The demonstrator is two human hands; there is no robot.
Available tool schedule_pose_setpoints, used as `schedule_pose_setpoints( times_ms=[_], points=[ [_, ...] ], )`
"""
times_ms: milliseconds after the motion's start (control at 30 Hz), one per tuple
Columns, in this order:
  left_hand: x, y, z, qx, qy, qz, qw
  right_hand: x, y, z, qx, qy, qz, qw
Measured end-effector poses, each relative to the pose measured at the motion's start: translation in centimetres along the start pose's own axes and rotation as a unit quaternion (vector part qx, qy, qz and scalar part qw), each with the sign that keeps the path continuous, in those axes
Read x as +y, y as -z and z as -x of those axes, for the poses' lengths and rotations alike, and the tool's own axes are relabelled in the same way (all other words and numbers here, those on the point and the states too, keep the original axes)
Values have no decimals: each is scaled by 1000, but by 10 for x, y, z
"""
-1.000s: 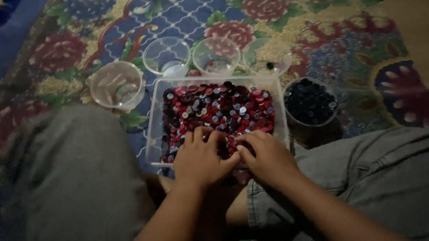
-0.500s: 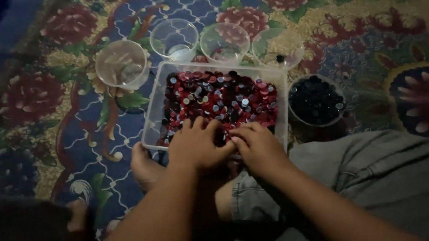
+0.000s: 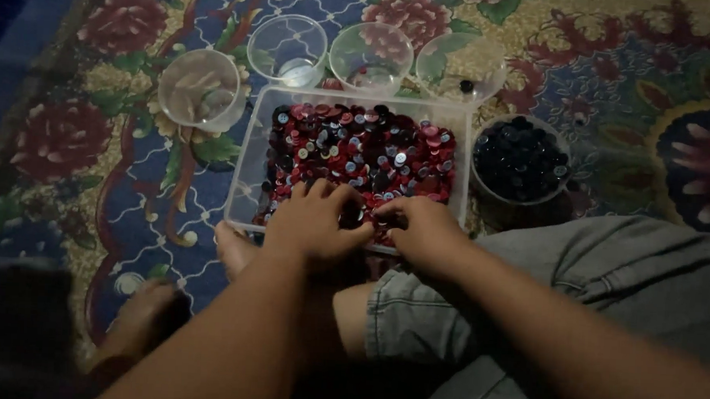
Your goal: Sorting various colored buttons from a large central container into smaller individual containers while sitting on the floor.
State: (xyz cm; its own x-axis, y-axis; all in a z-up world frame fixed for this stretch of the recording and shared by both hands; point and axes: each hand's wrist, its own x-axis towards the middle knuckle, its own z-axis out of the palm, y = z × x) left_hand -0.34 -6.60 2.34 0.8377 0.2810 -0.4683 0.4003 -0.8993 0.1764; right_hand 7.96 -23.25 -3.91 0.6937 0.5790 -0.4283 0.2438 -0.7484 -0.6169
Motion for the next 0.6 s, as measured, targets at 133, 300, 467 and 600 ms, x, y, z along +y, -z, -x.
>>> schedule_pose_setpoints(
  times_ms=[133, 300, 467, 600],
  points=[
    [1, -3, -2, -3, 7, -15, 1000, 4, 3, 2, 4, 20, -30, 999],
    [2, -5, 1, -8, 8, -17, 1000, 3, 8, 4, 15, 22, -28, 999],
    [8, -1, -2, -22, 32, -5, 999, -2, 10, 3, 38, -36, -67, 996],
    [14, -5, -6, -31, 52, 3, 998, -2, 12, 5, 61, -74, -97, 991]
  ],
)
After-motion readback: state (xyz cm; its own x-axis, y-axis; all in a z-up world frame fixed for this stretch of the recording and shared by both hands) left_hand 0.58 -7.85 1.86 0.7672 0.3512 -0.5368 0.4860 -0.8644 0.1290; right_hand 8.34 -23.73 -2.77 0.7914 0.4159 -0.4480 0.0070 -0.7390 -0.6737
